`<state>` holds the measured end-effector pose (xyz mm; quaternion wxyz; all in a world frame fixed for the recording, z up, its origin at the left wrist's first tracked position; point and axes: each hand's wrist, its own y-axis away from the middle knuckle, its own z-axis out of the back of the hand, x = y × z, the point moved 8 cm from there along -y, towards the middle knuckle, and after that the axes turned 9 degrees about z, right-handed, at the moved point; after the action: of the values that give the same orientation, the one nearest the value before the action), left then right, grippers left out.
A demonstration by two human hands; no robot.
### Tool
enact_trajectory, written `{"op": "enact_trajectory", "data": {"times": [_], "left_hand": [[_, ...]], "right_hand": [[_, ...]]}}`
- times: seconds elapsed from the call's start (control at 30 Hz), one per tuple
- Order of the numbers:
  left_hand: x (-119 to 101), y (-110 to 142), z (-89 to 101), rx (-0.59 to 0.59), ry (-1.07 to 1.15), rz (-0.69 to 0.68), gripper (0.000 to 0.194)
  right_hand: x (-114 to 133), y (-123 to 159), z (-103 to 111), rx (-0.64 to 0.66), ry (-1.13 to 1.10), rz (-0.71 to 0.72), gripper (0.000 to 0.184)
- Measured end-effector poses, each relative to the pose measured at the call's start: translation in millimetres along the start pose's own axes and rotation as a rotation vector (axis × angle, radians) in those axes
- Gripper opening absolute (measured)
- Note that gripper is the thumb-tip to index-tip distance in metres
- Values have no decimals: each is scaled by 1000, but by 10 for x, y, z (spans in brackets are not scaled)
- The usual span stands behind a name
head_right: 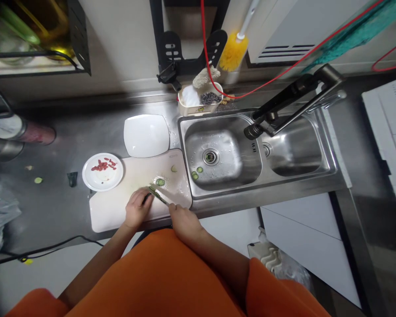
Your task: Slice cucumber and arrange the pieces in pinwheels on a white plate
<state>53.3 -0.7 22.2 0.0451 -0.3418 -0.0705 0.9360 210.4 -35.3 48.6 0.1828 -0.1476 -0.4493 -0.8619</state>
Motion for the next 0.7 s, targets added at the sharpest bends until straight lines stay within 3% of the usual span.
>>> {"op": "enact_trajectory", "data": {"times": [0.43,0.7], "left_hand": [[-10,-14,0,5,-4,-10,15],[-3,-20,-19,38,21,1,17]], "right_hand": [[32,-113,37,1,24,28,33],[58,-376,9,-61,12,30,37]]}}
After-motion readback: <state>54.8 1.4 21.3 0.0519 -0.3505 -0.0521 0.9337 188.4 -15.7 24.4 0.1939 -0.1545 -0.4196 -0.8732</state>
